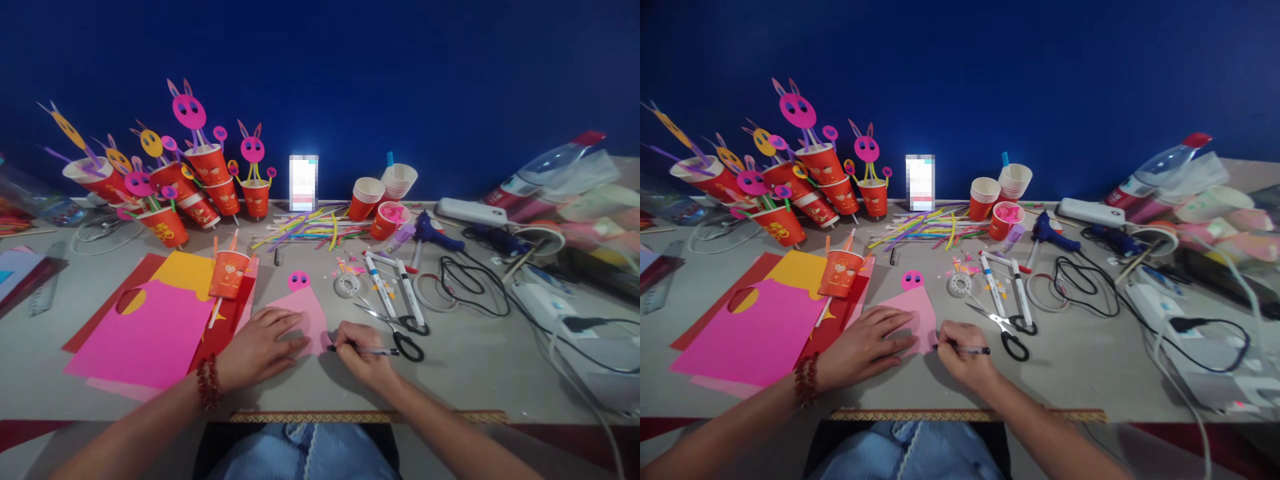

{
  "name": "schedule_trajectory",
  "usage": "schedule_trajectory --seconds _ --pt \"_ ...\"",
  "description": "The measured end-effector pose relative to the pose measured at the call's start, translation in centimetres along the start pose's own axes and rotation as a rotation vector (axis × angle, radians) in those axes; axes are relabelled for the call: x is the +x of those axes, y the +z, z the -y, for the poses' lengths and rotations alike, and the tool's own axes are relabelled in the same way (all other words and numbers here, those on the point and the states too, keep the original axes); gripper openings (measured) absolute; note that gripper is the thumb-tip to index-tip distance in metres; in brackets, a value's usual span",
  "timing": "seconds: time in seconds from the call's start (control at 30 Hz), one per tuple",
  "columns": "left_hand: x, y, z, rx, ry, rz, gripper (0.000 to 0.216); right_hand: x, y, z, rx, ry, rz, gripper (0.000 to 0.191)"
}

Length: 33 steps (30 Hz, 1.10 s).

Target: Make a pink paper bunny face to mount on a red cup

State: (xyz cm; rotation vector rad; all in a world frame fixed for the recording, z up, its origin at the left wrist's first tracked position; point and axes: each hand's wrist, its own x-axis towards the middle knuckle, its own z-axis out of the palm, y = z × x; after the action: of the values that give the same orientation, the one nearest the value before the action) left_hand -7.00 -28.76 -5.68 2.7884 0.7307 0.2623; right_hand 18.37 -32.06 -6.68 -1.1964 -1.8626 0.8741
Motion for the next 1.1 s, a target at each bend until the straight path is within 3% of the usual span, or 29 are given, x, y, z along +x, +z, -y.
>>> schedule_trajectory --seconds 0.6,0.83,1.1 --pt "0.01 0.06 0.03 -0.004 0.003 -0.011 0.038 -0.07 -0.21 0.07 0.051 -0.032 -0.019 0.021" --pt "0.02 0.02 0.0 -0.005 0.008 -0.018 0.037 0.05 -0.32 0.39 0.089 0.018 -0.152 0.018" --pt "0.07 -0.09 -0.04 0.004 0.006 -0.01 0.036 0.3 -0.03 0.43 -0.007 0.069 -0.061 0.015"
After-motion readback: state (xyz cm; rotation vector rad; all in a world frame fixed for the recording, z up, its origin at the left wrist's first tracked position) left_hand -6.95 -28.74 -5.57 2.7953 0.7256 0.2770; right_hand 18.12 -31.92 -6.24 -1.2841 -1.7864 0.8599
